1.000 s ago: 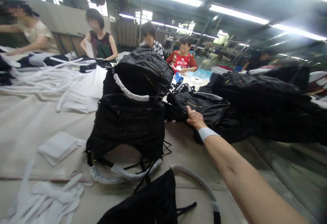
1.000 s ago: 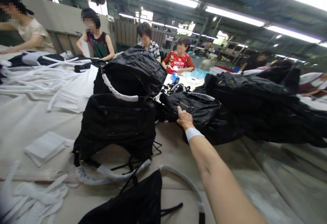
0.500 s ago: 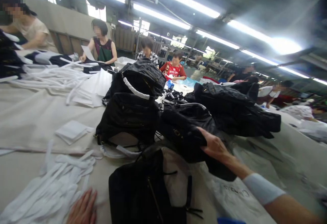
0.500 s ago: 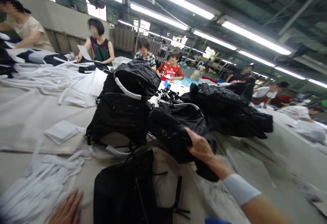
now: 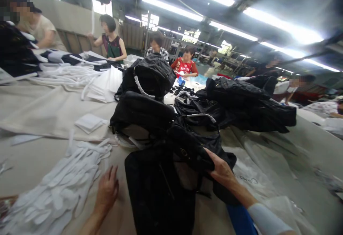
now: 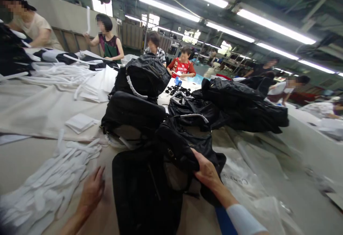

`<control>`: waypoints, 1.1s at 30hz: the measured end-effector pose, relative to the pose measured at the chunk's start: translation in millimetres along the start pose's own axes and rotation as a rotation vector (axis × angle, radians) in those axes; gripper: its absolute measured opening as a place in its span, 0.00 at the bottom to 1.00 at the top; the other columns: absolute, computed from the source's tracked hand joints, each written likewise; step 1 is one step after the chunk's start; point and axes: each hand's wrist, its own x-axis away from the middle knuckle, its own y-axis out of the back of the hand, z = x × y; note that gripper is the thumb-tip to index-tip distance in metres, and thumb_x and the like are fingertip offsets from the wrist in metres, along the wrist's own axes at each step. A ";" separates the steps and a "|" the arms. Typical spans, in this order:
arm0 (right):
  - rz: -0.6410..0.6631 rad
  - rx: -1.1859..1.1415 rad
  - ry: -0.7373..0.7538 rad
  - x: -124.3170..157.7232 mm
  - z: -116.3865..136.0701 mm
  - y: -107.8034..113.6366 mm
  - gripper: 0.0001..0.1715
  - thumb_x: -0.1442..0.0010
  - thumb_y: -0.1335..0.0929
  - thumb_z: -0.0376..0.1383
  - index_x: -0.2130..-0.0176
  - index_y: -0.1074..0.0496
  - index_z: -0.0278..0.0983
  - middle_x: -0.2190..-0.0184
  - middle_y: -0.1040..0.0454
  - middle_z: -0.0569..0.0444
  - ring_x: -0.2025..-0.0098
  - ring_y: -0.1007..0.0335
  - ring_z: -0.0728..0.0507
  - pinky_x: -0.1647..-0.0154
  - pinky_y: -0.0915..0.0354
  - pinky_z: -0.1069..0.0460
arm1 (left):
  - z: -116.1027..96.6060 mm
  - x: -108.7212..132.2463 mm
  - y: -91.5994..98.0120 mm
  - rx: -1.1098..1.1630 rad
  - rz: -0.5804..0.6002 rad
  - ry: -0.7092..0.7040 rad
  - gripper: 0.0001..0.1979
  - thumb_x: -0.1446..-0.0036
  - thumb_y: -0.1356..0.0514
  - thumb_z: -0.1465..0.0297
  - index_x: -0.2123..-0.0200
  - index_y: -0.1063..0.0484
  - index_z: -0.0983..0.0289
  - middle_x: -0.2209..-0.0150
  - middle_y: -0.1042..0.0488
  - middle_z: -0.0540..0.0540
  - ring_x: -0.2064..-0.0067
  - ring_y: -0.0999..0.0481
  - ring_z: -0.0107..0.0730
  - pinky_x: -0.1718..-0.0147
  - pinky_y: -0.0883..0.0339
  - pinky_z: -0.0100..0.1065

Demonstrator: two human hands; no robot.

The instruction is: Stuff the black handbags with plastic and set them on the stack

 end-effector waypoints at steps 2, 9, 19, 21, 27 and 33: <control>0.016 -0.015 0.019 3.6 3.6 -5.1 0.45 0.52 0.36 0.31 0.35 0.40 0.38 0.42 0.31 0.48 0.40 0.35 0.38 0.37 0.38 0.41 | -38.0 -42.1 17.5 0.116 -0.025 -0.077 0.24 0.40 0.55 0.79 0.43 0.34 0.67 0.45 0.31 0.64 0.43 0.32 0.43 0.44 0.37 0.43; 0.027 -0.030 0.024 36.6 6.3 -54.5 0.48 0.55 0.39 0.26 0.34 0.42 0.37 0.42 0.32 0.45 0.40 0.35 0.38 0.37 0.37 0.39 | -137.4 -220.1 22.5 0.094 0.108 -0.374 0.32 0.43 0.52 0.86 0.37 0.37 0.62 0.33 0.44 0.63 0.33 0.46 0.52 0.37 0.50 0.58; 0.070 0.123 0.007 83.6 -30.2 -106.5 0.65 0.67 0.39 0.22 0.30 0.49 0.48 0.41 0.32 0.51 0.43 0.34 0.33 0.44 0.33 0.37 | -119.9 -403.4 -48.3 -0.002 0.289 -0.045 0.31 0.46 0.70 0.79 0.48 0.45 0.99 0.38 0.71 0.91 0.37 0.67 0.76 0.51 0.47 0.61; 0.104 0.172 -0.038 89.0 -27.0 -120.3 0.67 0.68 0.40 0.22 0.30 0.49 0.48 0.41 0.32 0.51 0.43 0.35 0.33 0.45 0.34 0.38 | -117.3 -420.9 -57.2 0.015 0.332 0.013 0.24 0.40 0.53 0.80 0.43 0.39 0.88 0.34 0.64 0.85 0.35 0.64 0.76 0.47 0.54 0.68; 0.124 0.210 -0.124 80.4 -11.2 -129.6 0.61 0.64 0.40 0.19 0.32 0.44 0.42 0.41 0.33 0.48 0.44 0.37 0.36 0.44 0.37 0.42 | -100.6 -445.3 -60.6 0.190 0.461 0.071 0.32 0.46 0.35 0.81 0.38 0.37 0.68 0.31 0.52 0.71 0.31 0.58 0.71 0.44 0.71 0.77; 0.041 0.148 -0.083 75.4 -12.4 -127.5 0.53 0.60 0.38 0.22 0.34 0.41 0.36 0.44 0.32 0.45 0.45 0.38 0.36 0.47 0.37 0.42 | -97.9 -390.0 -32.3 0.331 0.455 0.001 0.28 0.40 0.39 0.76 0.38 0.38 0.70 0.30 0.55 0.67 0.29 0.60 0.55 0.35 0.65 0.60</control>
